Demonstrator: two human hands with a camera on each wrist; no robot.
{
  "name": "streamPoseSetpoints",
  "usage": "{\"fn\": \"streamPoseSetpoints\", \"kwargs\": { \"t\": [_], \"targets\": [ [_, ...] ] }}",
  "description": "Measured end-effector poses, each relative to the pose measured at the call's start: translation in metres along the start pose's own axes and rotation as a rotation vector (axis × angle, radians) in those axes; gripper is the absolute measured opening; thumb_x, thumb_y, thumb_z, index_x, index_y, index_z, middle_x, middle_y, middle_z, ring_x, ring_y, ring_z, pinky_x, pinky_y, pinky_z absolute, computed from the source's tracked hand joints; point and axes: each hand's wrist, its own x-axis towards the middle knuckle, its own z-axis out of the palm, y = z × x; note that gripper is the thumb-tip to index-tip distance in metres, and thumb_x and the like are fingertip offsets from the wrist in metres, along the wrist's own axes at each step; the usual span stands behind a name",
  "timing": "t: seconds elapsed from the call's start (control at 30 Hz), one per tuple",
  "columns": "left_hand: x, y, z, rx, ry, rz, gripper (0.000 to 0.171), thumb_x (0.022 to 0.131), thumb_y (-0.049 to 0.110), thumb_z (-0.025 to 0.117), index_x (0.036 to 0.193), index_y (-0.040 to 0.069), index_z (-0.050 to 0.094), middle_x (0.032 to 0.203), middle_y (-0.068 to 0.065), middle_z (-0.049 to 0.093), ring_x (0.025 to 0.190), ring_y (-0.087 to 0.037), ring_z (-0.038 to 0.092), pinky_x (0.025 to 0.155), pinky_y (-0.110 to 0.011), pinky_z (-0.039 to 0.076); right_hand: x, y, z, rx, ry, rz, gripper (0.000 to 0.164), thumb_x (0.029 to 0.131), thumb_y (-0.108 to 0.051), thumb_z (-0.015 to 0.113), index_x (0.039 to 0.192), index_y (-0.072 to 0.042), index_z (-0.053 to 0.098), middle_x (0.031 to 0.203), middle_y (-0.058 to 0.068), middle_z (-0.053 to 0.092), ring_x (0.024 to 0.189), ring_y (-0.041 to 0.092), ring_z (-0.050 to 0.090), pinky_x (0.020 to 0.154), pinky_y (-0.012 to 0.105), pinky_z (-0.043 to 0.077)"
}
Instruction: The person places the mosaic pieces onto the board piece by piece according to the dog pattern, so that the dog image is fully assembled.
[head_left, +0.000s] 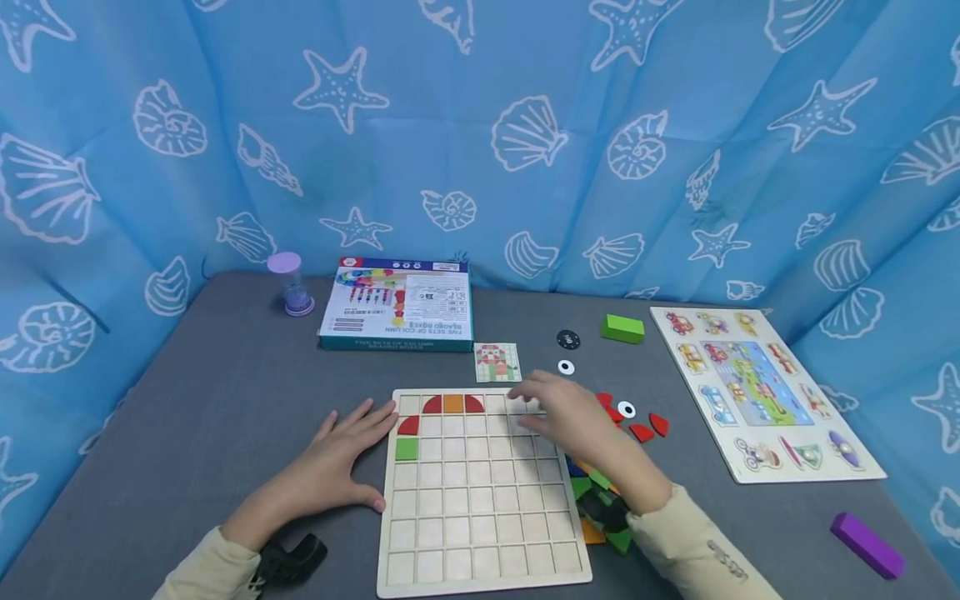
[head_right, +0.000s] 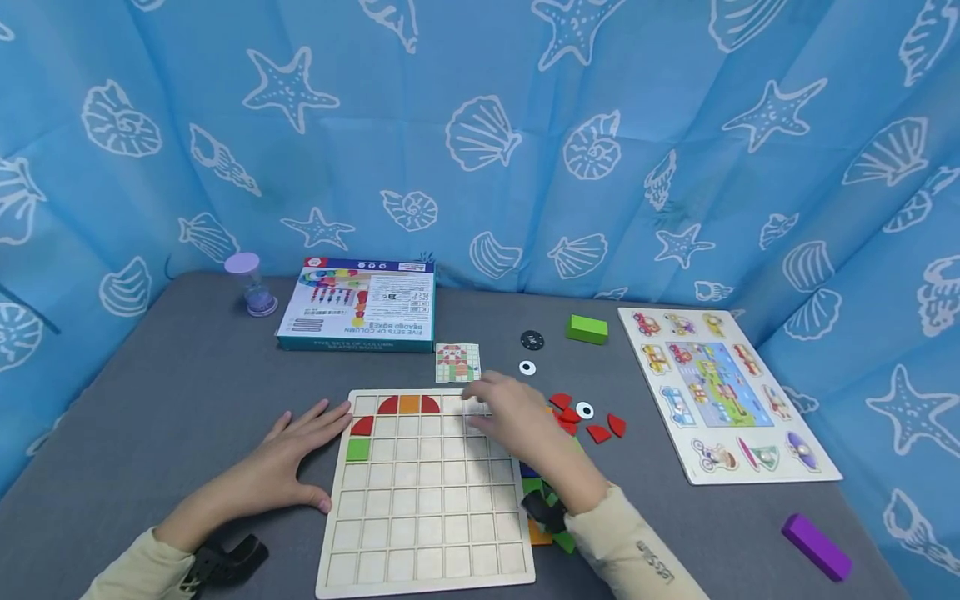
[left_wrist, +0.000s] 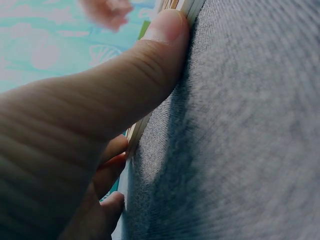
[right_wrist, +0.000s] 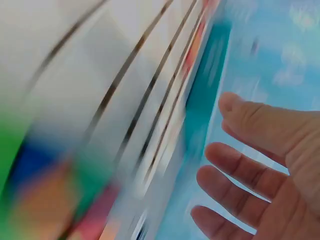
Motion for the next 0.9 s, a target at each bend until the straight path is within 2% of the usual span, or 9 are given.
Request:
{"fn": "streamPoseSetpoints", "kwargs": {
  "t": [0.1, 0.2, 0.3, 0.4, 0.53, 0.73, 0.9],
  "targets": [
    [-0.001, 0.000, -0.001, -0.001, -0.006, -0.007, 0.110, 0.051, 0.066, 0.066, 0.142, 0.022, 0.023, 0.148, 0.008, 0.016, 0.136, -0.024, 0.006, 0.100, -0.061, -0.001, -0.017, 0.041, -0.008, -0.037, 0.034, 0.117, 0.027, 0.074, -0.020, 0.072, 0.100, -0.014, 0.066, 0.090, 0.001, 0.060, 0.075, 0.015, 0.056, 0.059, 0.028, 0.047],
    [-0.001, -0.001, -0.001, -0.006, -0.010, -0.012, 0.109, 0.051, 0.065, 0.066, 0.142, 0.022, 0.023, 0.148, 0.007, 0.016, 0.136, -0.025, 0.006, 0.100, -0.061, -0.001, -0.028, 0.074, -0.014, -0.049, 0.019, 0.239, 0.028, 0.074, -0.020, 0.072, 0.100, -0.011, 0.066, 0.090, 0.004, 0.060, 0.075, 0.017, 0.055, 0.061, 0.032, 0.047],
    [-0.001, -0.001, -0.001, -0.006, -0.014, -0.016, 0.109, 0.051, 0.066, 0.065, 0.142, 0.022, 0.023, 0.148, 0.008, 0.015, 0.137, -0.025, 0.006, 0.100, -0.061, -0.001, -0.033, 0.096, -0.017, -0.051, -0.025, 0.350, 0.029, 0.075, -0.021, 0.071, 0.100, -0.008, 0.065, 0.087, 0.007, 0.059, 0.072, 0.018, 0.051, 0.062, 0.034, 0.046],
    [-0.001, 0.000, 0.000, -0.008, -0.016, -0.020, 0.110, 0.051, 0.066, 0.065, 0.142, 0.022, 0.023, 0.148, 0.008, 0.015, 0.137, -0.024, 0.006, 0.100, -0.061, -0.001, -0.033, 0.106, -0.018, -0.044, -0.069, 0.416, 0.029, 0.075, -0.023, 0.070, 0.098, -0.007, 0.065, 0.083, 0.007, 0.057, 0.070, 0.019, 0.049, 0.062, 0.034, 0.044],
    [0.000, 0.000, 0.000, -0.008, -0.010, -0.017, 0.110, 0.051, 0.066, 0.065, 0.142, 0.022, 0.023, 0.148, 0.008, 0.015, 0.136, -0.024, 0.006, 0.100, -0.061, -0.001, -0.034, 0.109, -0.020, -0.026, -0.091, 0.431, 0.028, 0.075, -0.025, 0.071, 0.096, -0.006, 0.065, 0.080, 0.005, 0.056, 0.069, 0.019, 0.048, 0.061, 0.033, 0.043],
    [0.000, 0.001, 0.000, -0.004, -0.004, -0.011, 0.110, 0.051, 0.066, 0.065, 0.142, 0.022, 0.023, 0.148, 0.008, 0.015, 0.136, -0.024, 0.006, 0.101, -0.060, -0.001, -0.038, 0.107, -0.020, -0.012, -0.123, 0.410, 0.030, 0.074, -0.030, 0.071, 0.092, -0.006, 0.067, 0.084, 0.005, 0.060, 0.070, 0.016, 0.051, 0.065, 0.035, 0.047],
    [0.001, 0.000, 0.000, -0.005, -0.006, -0.013, 0.110, 0.051, 0.067, 0.065, 0.142, 0.022, 0.023, 0.148, 0.008, 0.015, 0.136, -0.024, 0.006, 0.101, -0.061, -0.001, -0.042, 0.105, -0.020, -0.003, -0.134, 0.376, 0.027, 0.072, -0.033, 0.072, 0.086, -0.009, 0.068, 0.082, 0.003, 0.058, 0.068, 0.014, 0.049, 0.061, 0.032, 0.045]
  ]
}}
